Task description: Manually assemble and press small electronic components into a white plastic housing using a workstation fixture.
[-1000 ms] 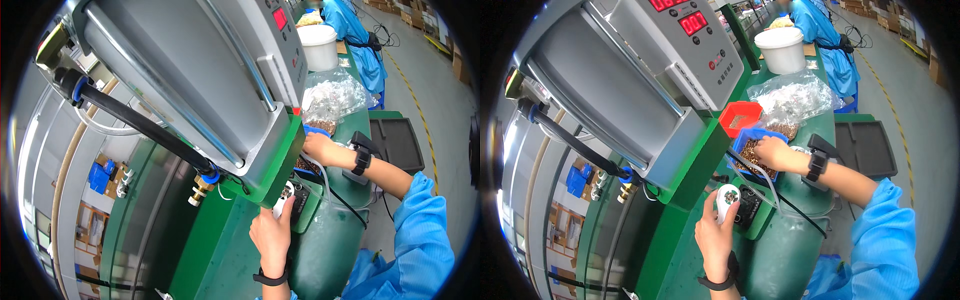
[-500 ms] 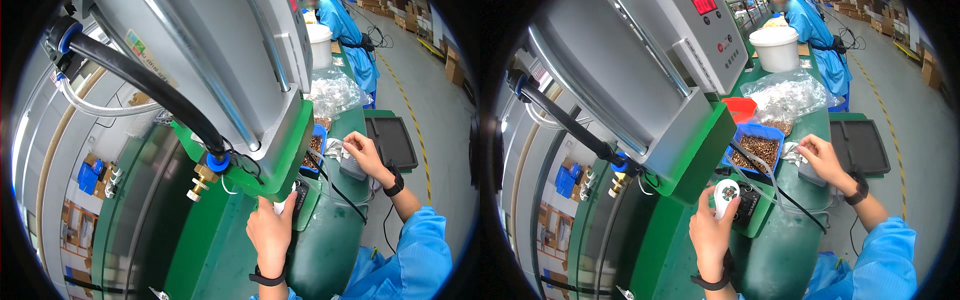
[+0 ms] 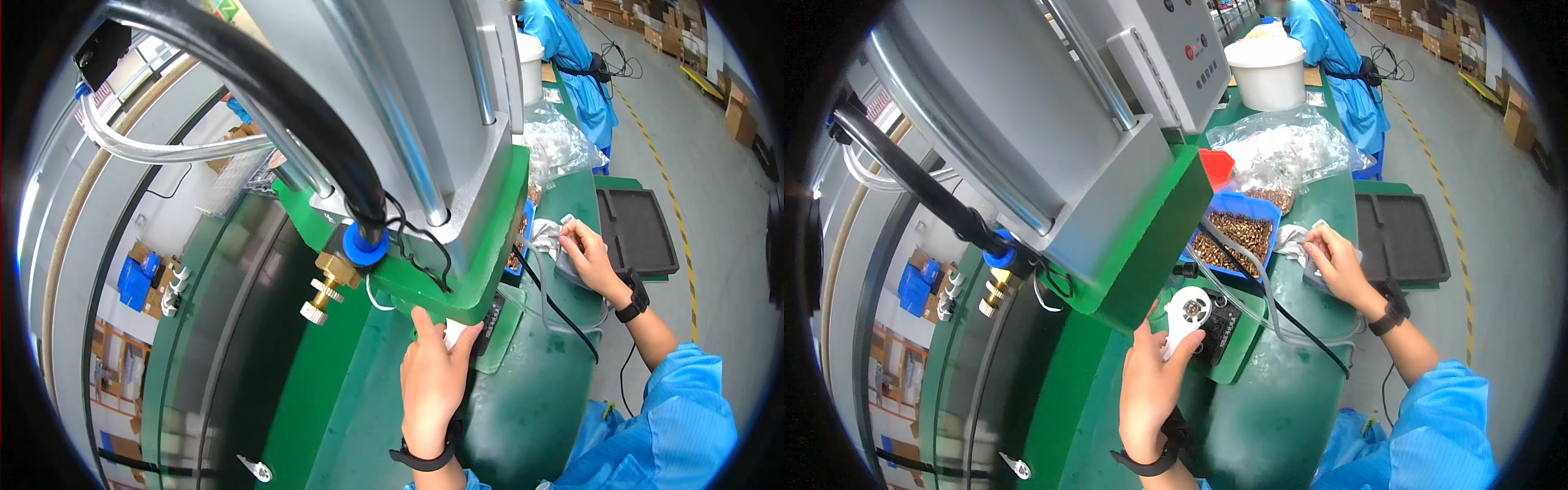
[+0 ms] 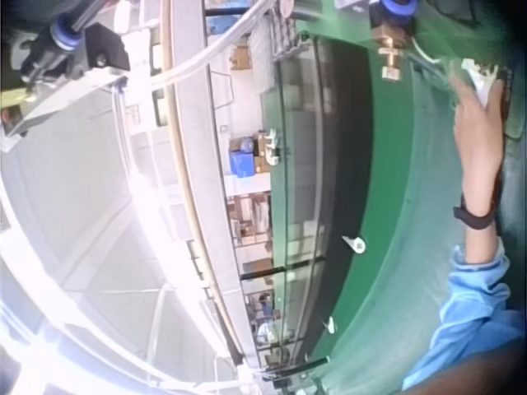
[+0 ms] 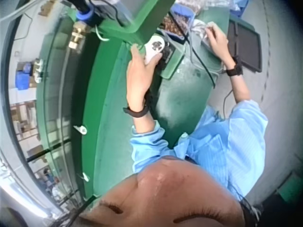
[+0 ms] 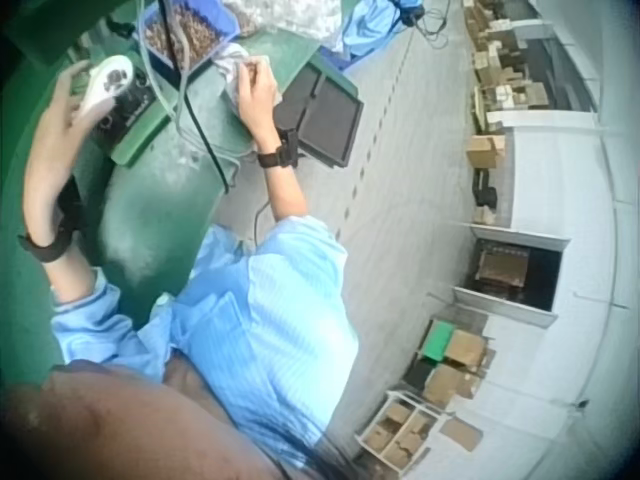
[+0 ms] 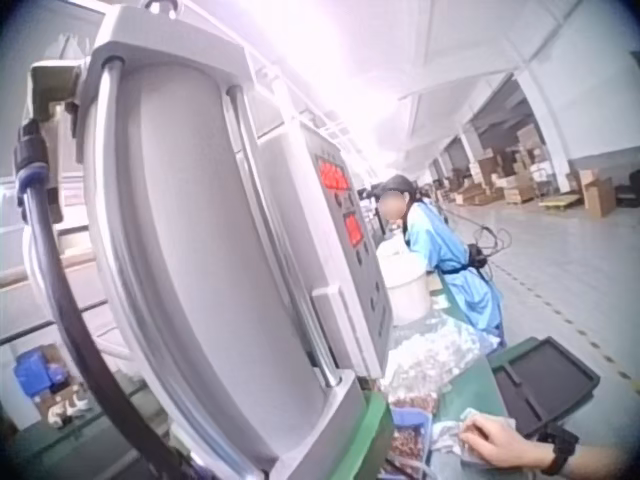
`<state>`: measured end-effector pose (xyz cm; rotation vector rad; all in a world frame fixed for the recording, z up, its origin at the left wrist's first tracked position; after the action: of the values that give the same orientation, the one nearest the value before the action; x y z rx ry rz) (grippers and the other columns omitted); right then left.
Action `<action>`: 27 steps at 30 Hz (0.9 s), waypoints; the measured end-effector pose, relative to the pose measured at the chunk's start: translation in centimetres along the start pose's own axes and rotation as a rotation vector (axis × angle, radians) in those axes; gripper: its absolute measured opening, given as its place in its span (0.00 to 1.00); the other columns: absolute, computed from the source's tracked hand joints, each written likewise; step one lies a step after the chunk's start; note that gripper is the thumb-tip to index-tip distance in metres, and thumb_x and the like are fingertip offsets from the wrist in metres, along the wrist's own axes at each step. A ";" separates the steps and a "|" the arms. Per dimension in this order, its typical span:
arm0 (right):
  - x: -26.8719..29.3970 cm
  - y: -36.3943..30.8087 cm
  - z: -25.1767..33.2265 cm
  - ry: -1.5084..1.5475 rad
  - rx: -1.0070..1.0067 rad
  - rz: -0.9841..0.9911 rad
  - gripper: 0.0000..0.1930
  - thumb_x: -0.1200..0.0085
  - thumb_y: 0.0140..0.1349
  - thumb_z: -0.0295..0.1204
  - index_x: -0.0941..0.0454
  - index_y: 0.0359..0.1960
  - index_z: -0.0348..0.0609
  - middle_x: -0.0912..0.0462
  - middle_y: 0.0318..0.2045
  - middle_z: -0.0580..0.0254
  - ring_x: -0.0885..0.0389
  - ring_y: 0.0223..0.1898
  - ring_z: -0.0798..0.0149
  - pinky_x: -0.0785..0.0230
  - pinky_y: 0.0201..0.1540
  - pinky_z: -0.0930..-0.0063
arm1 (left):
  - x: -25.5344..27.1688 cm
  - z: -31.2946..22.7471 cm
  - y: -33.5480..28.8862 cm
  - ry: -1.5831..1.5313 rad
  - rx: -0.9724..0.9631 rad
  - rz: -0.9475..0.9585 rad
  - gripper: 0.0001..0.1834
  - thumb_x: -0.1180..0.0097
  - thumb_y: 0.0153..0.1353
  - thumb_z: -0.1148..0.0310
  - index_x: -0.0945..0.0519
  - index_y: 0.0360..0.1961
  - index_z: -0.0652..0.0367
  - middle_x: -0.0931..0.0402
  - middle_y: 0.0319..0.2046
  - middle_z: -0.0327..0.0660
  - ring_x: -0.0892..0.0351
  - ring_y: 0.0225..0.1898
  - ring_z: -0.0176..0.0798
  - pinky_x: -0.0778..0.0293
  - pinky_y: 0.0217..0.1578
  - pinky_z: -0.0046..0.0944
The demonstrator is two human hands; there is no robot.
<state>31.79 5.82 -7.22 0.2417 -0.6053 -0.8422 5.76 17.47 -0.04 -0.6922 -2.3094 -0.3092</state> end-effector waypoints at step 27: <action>0.4 -0.3 8.2 0.555 0.060 0.228 0.06 0.49 0.58 0.23 0.26 0.36 0.34 0.22 0.35 0.62 0.24 0.36 0.75 0.32 0.41 0.83 | 0.0 -0.1 0.1 -0.014 -0.117 0.046 0.17 0.47 0.58 0.65 0.35 0.43 0.64 0.22 0.31 0.55 0.21 0.33 0.48 0.30 0.35 0.40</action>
<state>26.98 5.62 -0.55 0.4339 -0.1320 -0.5027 5.87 17.51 0.02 -0.8064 -2.2994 -0.4217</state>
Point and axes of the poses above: each hand's wrist, its own y-axis towards the middle knuckle, its own x-axis out of the back of the hand, z = x × y, the point moved 8 cm from there along y, towards the middle knuckle
